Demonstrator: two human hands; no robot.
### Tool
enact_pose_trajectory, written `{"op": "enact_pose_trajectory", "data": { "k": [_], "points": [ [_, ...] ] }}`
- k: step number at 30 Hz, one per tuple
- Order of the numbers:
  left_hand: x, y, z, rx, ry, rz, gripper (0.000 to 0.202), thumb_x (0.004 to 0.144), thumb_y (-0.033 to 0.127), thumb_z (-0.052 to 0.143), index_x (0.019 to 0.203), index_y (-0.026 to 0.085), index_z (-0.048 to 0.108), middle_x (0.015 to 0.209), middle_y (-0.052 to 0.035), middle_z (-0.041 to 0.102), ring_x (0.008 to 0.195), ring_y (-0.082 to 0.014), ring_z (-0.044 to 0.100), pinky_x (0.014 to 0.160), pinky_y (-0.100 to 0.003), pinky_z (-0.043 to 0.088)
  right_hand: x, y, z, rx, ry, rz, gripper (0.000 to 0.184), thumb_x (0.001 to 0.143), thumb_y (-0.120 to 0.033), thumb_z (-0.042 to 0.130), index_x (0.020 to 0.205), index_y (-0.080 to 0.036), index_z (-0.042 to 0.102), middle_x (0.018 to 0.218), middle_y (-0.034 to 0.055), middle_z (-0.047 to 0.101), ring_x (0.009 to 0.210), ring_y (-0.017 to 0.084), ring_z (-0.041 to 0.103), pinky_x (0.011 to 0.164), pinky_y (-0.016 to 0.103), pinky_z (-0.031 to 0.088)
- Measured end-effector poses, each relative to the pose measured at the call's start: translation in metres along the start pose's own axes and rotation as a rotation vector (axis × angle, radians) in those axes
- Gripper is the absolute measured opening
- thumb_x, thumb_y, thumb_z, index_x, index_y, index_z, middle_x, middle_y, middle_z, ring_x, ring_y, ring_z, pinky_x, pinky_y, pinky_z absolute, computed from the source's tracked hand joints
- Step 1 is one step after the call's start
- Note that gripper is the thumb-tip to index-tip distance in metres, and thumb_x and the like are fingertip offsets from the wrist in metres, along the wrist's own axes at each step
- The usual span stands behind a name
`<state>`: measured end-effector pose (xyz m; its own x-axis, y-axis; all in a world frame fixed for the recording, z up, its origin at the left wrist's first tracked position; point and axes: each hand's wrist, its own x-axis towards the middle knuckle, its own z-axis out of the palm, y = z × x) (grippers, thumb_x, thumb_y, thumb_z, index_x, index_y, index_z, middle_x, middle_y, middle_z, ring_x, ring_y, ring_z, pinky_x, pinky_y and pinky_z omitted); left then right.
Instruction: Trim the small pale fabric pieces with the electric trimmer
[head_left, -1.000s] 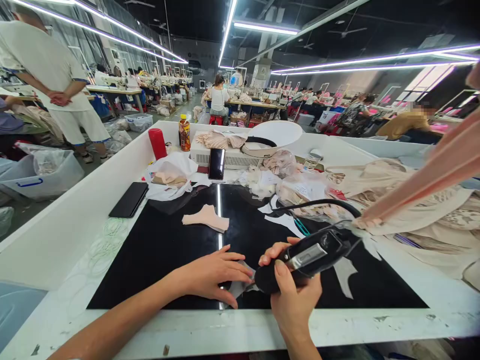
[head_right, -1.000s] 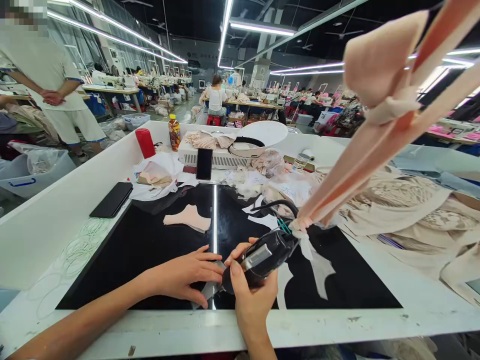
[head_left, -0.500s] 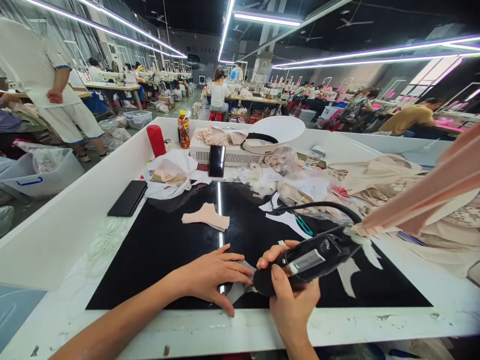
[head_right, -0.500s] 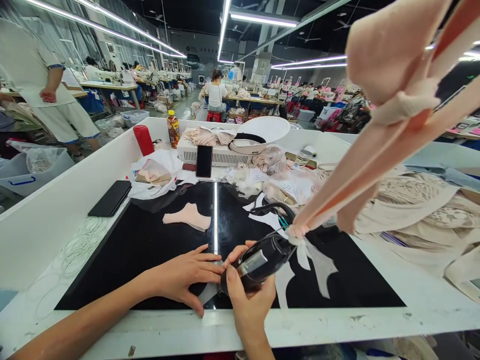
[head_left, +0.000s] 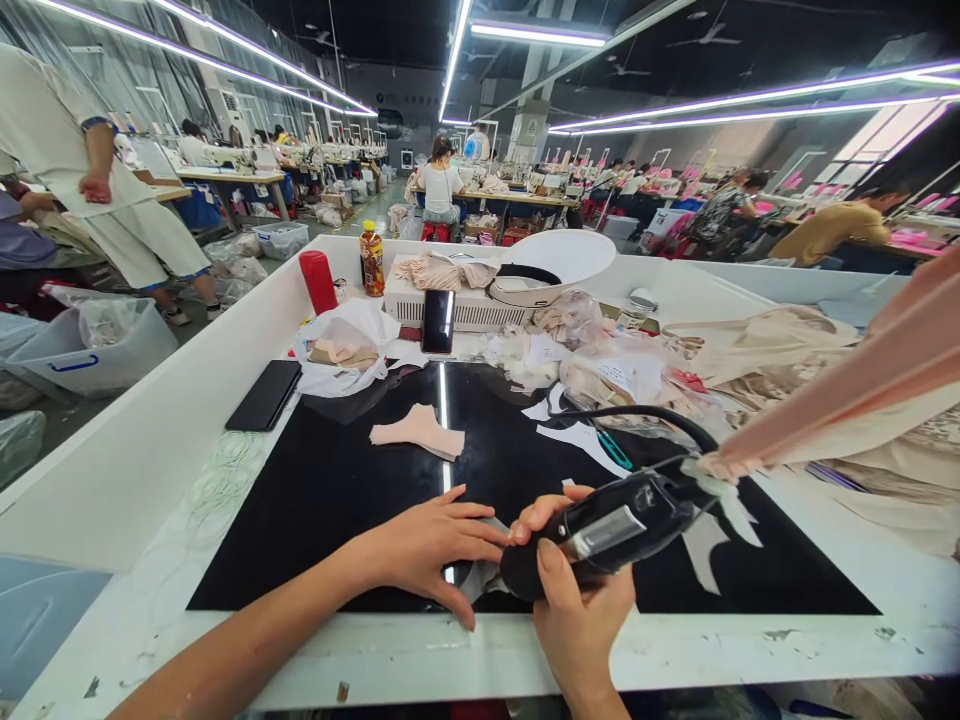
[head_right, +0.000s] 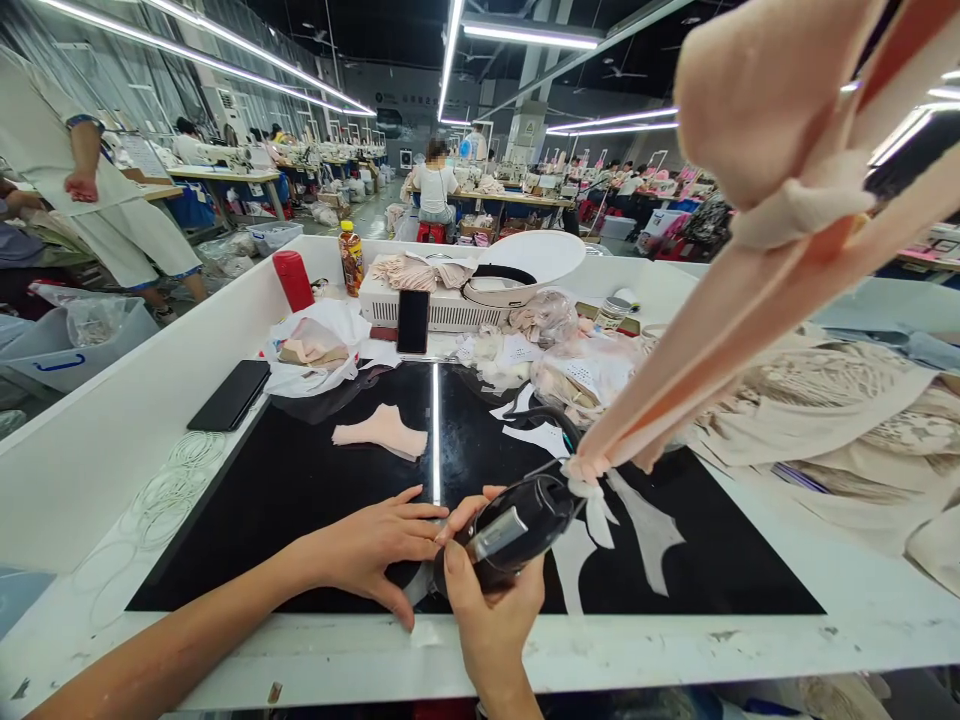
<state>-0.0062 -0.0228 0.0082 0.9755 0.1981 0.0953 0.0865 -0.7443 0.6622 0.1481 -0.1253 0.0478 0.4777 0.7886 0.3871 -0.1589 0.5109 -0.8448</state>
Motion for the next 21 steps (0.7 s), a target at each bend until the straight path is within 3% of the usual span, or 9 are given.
{"op": "enact_pose_trajectory", "data": {
  "k": [21],
  "points": [
    [0.0,-0.002,-0.001,0.013,-0.019,0.013,0.09,0.079,0.063,0.079,0.155,0.035,0.041,0.158,-0.0066,0.047,0.15,-0.0348,0.033,0.124,-0.062,0.005,-0.012,0.005,0.0,0.022,-0.037,0.022,0.038,0.091,-0.026,0.071,0.124,-0.027,0.053,0.085,-0.0002,0.064,0.071,0.016,0.064,0.066,0.032,0.056]
  ]
}}
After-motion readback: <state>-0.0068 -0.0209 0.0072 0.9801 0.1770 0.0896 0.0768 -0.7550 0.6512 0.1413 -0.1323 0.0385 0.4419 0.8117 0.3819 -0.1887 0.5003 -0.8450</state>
